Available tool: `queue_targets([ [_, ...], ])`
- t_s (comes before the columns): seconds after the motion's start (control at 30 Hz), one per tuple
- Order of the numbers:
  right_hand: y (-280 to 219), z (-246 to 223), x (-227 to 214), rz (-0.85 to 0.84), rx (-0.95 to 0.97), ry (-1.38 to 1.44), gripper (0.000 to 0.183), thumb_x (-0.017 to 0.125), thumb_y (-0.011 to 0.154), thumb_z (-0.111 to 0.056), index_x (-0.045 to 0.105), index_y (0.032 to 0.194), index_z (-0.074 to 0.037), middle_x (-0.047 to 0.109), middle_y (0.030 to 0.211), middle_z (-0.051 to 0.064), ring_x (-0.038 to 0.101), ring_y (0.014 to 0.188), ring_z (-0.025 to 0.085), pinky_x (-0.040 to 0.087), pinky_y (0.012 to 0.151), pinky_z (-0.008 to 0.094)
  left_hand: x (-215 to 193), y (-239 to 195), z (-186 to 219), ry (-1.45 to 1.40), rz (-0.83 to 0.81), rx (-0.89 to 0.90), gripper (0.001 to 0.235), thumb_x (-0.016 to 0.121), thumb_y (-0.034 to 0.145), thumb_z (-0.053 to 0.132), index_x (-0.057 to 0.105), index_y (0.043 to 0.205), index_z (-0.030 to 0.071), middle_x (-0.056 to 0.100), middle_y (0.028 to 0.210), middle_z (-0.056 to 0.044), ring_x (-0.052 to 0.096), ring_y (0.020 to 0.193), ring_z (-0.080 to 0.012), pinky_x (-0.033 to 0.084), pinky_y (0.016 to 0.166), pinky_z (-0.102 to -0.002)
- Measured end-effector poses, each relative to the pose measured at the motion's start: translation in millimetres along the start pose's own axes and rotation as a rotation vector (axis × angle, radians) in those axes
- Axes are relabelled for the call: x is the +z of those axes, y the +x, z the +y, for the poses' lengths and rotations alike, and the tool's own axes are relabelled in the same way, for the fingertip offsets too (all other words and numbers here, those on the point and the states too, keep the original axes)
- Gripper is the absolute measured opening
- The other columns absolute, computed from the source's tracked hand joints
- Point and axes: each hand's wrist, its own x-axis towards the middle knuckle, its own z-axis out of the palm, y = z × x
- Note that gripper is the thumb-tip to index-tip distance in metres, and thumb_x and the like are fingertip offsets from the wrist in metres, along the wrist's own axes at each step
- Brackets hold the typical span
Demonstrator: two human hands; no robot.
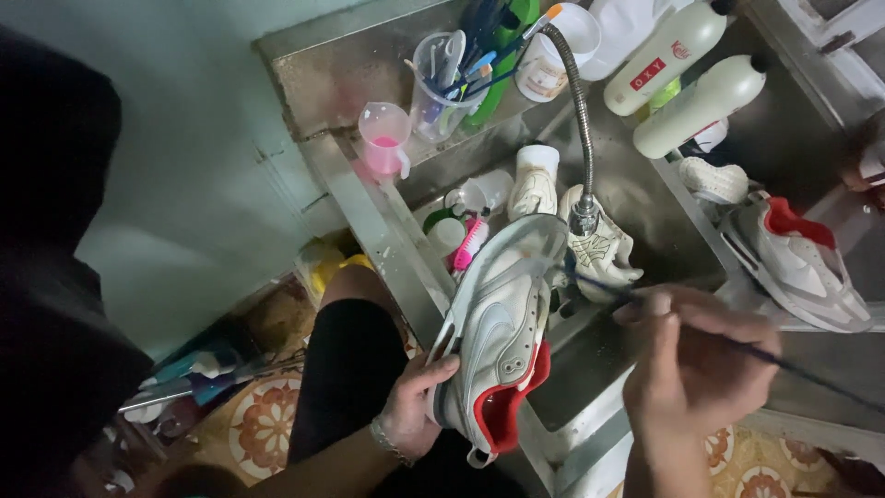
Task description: Using a small paintbrush to apply white paint to the midsole and upper parts of a sneaker for restoration.
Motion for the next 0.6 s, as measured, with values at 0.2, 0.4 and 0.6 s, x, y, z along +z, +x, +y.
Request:
queue_targets([
  [0.2, -9, 12, -3, -0.131, 0.003, 0.081, 0.030, 0.079, 0.119, 0.013, 0.056, 0.130, -0.004, 0.082, 0.116, 0.025, 0.085, 0.103, 0.025, 0.072, 0.096, 0.030, -9, 4, -6, -0.026, 0.055, 0.010, 0.060, 0.072, 0.107, 0.010, 0.074, 0.165, -0.005, 0.083, 0.157, -0.031, 0.077, 0.148, -0.0466, 0.061, 0.127, -0.058],
  [0.4, 10, 31, 4, 0.121, 0.049, -0.004, 0.028, 0.074, 0.132, 0.010, 0.049, 0.134, -0.002, 0.067, 0.117, 0.031, 0.080, 0.096, 0.036, 0.073, 0.079, 0.041, -3, 7, 3, 0.015, 0.040, -0.004, 0.064, 0.070, 0.105, 0.017, 0.075, 0.164, -0.004, 0.083, 0.159, -0.027, 0.075, 0.153, -0.0449, 0.057, 0.132, -0.055],
  [0.6, 73, 130, 17, 0.319, 0.082, 0.109, 0.031, 0.081, 0.132, 0.007, 0.059, 0.141, -0.013, 0.076, 0.136, 0.020, 0.081, 0.118, 0.029, 0.074, 0.099, 0.039, -102, 73, -15, -0.045, -0.003, -0.169, 0.071, 0.057, 0.111, 0.053, 0.084, 0.147, -0.003, 0.089, 0.107, -0.031, 0.072, 0.059, -0.0460, 0.040, 0.036, -0.051],
])
